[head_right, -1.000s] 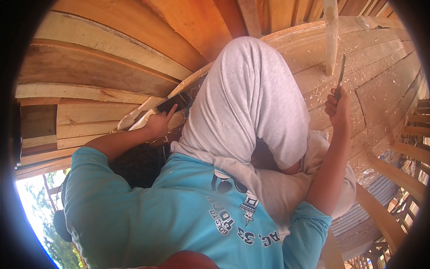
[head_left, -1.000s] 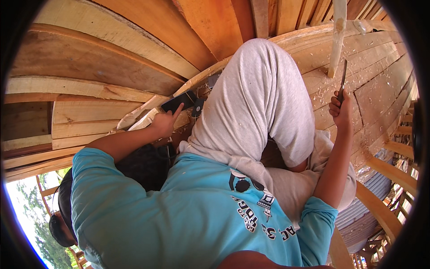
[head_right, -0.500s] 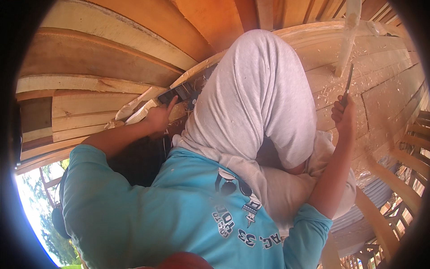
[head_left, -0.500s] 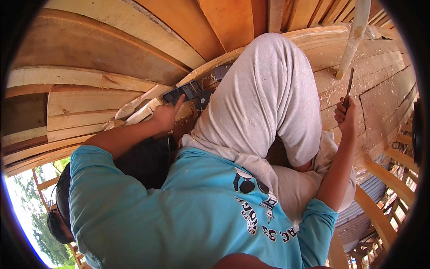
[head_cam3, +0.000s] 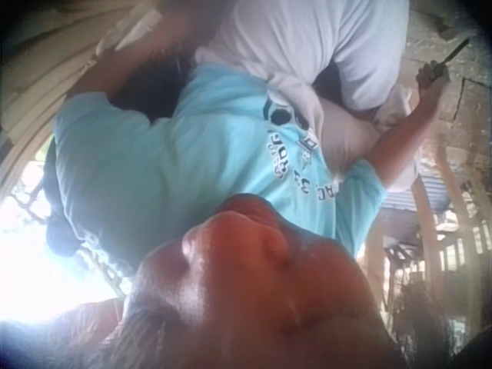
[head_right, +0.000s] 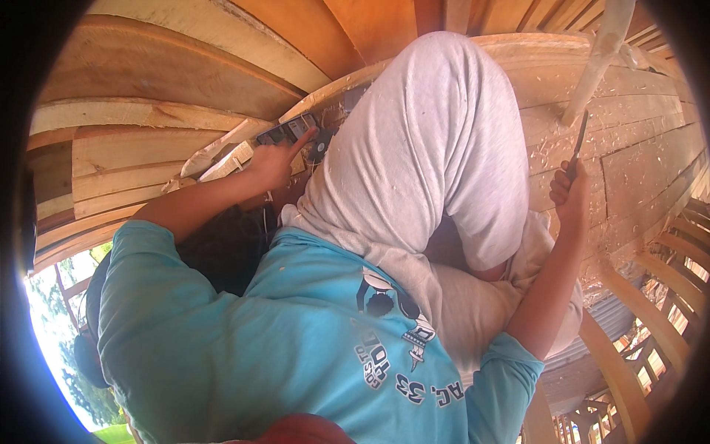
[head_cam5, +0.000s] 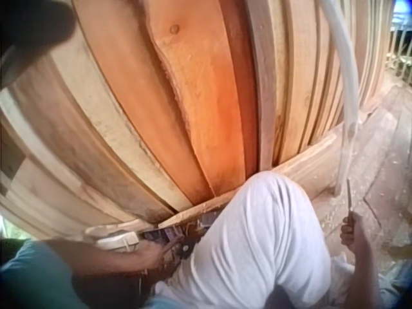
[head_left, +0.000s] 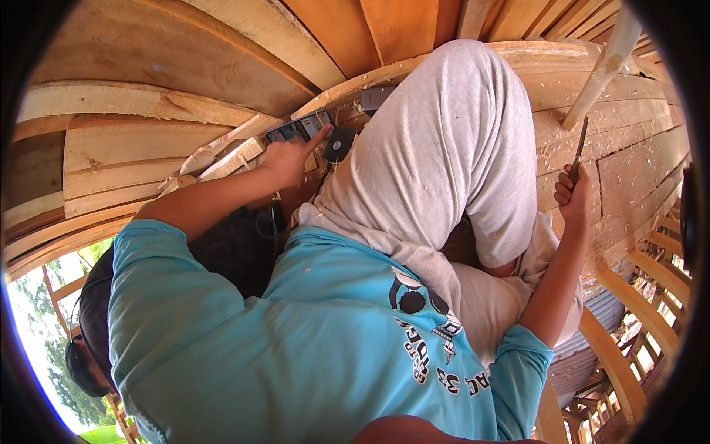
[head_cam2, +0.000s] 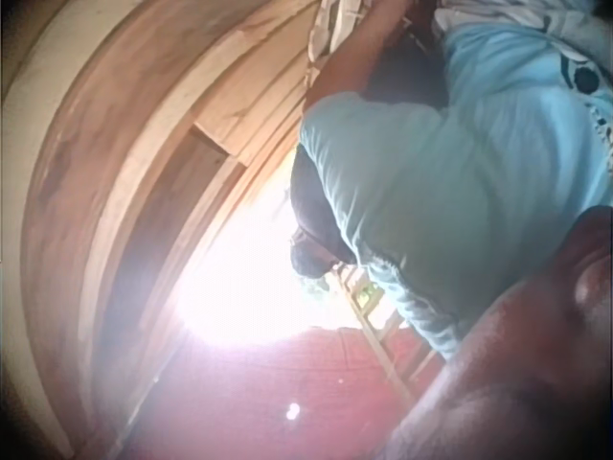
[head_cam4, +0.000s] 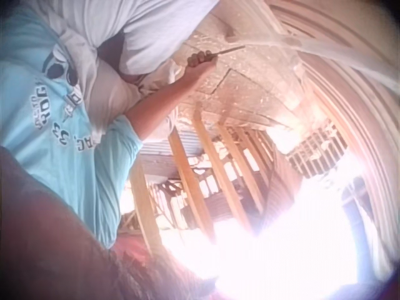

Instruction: The person sits cross-legged on a wooden floor and uses a knife to carve a long, curved piece of wood. They repeatedly scrape and shape the wood, producing shavings that accumulate on the floor.

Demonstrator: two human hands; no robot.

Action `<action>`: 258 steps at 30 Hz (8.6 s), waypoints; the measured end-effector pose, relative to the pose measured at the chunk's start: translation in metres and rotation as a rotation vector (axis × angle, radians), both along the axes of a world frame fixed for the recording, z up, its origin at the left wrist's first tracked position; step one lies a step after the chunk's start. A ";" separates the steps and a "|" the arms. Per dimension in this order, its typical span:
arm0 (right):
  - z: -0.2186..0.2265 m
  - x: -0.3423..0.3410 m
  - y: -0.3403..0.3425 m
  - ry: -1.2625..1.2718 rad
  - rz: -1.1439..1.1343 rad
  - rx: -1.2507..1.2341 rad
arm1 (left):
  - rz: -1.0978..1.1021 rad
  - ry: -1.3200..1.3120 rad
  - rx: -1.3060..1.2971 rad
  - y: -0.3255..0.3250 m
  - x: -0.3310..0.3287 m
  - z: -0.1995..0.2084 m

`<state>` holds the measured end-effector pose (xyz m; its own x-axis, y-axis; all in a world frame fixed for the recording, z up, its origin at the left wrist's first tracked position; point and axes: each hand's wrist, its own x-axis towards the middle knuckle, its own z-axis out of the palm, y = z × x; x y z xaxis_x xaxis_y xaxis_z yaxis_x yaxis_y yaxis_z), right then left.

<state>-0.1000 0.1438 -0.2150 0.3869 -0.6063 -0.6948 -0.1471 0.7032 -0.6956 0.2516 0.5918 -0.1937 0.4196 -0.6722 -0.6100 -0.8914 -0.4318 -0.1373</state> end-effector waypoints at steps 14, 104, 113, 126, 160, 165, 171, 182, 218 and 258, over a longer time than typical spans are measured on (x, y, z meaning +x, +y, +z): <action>-0.002 0.005 0.001 0.037 0.014 -0.031 | 0.069 -0.029 0.144 0.012 0.003 -0.002; 0.032 0.027 -0.053 0.392 -0.051 -0.482 | -0.046 2.068 -1.342 -0.481 -0.125 0.149; 0.053 0.036 -0.035 0.648 -0.053 -0.657 | 0.041 1.948 -1.404 -0.477 -0.142 0.157; 0.037 0.024 -0.037 0.650 -0.197 -0.801 | -0.047 1.973 -1.408 -0.471 -0.162 0.160; 0.042 0.024 -0.044 0.846 -0.049 -0.798 | 0.132 1.815 -1.581 -0.464 -0.191 0.163; -0.013 -0.007 -0.043 0.915 -0.020 -0.901 | -0.063 1.936 -1.502 -0.464 -0.184 0.160; 0.057 0.027 -0.039 0.775 0.007 -0.808 | -0.039 1.897 -1.533 -0.462 -0.175 0.153; 0.031 0.013 -0.062 0.809 0.083 -0.851 | 0.134 1.851 -1.562 -0.461 -0.170 0.162; -0.047 -0.041 -0.094 1.029 -0.028 -0.851 | 0.269 1.713 -1.746 -0.433 -0.101 0.195; 0.046 0.041 -0.034 0.595 0.079 -0.943 | -0.127 1.934 -1.408 -0.473 -0.128 0.152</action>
<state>-0.0586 0.1100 -0.1686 0.2063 -0.9768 -0.0569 -0.6550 -0.0946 -0.7497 0.1237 0.1185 -0.0416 0.1053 -0.8247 0.5557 0.3779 0.5500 0.7448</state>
